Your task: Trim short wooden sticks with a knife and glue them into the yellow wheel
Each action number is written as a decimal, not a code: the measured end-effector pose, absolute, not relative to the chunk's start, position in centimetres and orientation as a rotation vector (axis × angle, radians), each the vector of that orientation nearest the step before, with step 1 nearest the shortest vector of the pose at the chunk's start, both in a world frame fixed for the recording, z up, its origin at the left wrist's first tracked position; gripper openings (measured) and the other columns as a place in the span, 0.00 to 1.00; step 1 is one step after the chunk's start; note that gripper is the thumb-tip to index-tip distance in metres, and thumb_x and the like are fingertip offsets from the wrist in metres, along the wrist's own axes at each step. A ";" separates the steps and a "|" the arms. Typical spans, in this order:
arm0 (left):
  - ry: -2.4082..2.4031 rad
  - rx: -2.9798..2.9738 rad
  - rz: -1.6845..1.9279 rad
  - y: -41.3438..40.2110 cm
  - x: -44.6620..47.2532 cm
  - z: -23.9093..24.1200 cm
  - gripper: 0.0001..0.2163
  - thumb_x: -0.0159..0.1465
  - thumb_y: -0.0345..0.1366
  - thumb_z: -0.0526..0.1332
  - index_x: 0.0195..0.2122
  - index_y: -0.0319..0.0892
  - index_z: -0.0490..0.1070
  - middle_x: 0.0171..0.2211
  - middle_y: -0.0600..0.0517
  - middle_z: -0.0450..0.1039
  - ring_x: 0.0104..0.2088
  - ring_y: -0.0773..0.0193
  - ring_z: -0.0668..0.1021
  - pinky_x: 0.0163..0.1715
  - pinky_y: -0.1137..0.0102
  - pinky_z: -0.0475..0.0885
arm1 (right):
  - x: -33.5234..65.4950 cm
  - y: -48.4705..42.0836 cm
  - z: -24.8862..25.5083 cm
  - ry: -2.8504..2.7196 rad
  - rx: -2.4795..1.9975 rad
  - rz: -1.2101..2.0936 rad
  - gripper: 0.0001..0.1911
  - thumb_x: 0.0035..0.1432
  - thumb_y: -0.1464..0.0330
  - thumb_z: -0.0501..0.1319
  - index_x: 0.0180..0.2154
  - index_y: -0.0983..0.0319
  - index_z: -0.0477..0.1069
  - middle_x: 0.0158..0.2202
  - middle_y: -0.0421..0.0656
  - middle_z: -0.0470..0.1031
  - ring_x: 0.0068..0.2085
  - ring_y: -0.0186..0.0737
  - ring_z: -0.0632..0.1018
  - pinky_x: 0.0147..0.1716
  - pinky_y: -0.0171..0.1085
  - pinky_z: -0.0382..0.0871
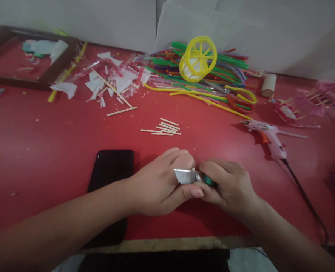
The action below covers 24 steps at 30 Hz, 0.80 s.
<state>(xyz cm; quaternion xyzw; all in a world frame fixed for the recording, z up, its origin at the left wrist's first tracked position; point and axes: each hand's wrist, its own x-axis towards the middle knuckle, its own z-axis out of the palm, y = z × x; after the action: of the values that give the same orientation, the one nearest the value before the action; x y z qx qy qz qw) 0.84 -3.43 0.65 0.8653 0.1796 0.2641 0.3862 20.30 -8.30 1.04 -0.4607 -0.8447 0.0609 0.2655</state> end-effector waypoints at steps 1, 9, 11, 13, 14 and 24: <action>0.456 2.194 0.669 -3.4 0.8 0.7 0.17 0.71 0.50 0.46 0.30 0.43 0.53 0.27 0.54 0.59 0.28 0.64 0.63 0.30 0.65 0.60 | 20.3 -8.3 1.1 -2.285 -1.234 0.162 0.24 0.68 0.55 0.48 0.25 0.61 0.64 0.20 0.37 0.63 0.21 0.29 0.62 0.21 0.31 0.57; 0.440 2.145 0.640 -3.6 0.8 0.9 0.17 0.70 0.49 0.48 0.29 0.43 0.53 0.25 0.55 0.59 0.25 0.65 0.62 0.27 0.66 0.57 | 20.2 -8.2 1.5 -2.290 -1.191 0.074 0.26 0.68 0.53 0.46 0.22 0.60 0.61 0.18 0.37 0.61 0.20 0.30 0.60 0.20 0.33 0.55; 0.455 2.119 0.642 -3.6 0.7 1.0 0.17 0.69 0.49 0.50 0.30 0.43 0.55 0.26 0.55 0.59 0.26 0.65 0.63 0.27 0.67 0.58 | 20.1 -8.2 1.6 -2.263 -1.215 0.041 0.25 0.68 0.53 0.47 0.23 0.60 0.62 0.18 0.37 0.63 0.20 0.30 0.62 0.21 0.32 0.56; 0.511 2.046 0.625 -3.4 0.7 1.1 0.15 0.69 0.48 0.52 0.32 0.42 0.58 0.28 0.55 0.60 0.28 0.65 0.65 0.28 0.68 0.60 | 20.3 -8.2 1.6 -2.203 -1.301 0.002 0.22 0.68 0.53 0.49 0.27 0.60 0.64 0.19 0.37 0.65 0.21 0.30 0.65 0.21 0.32 0.58; 0.558 1.986 0.605 -3.3 0.6 1.1 0.13 0.69 0.47 0.52 0.33 0.42 0.59 0.29 0.55 0.61 0.28 0.66 0.65 0.28 0.68 0.61 | 20.4 -8.1 1.6 -2.159 -1.369 -0.016 0.20 0.67 0.54 0.50 0.29 0.60 0.65 0.20 0.37 0.67 0.22 0.31 0.67 0.22 0.31 0.58; 0.692 1.127 0.586 -2.1 0.4 0.7 0.16 0.64 0.33 0.49 0.18 0.42 0.48 0.17 0.58 0.47 0.18 0.72 0.54 0.18 0.71 0.50 | 22.2 -6.0 -0.6 -1.922 -1.924 -0.068 0.16 0.65 0.58 0.54 0.47 0.62 0.66 0.41 0.49 0.74 0.40 0.48 0.75 0.35 0.42 0.67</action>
<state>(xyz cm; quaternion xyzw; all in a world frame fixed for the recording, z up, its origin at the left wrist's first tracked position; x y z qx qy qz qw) 0.42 -2.13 0.71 0.5156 0.3166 0.2681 0.7497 22.16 -6.02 -0.61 -0.6918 -0.6908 -0.0245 0.2091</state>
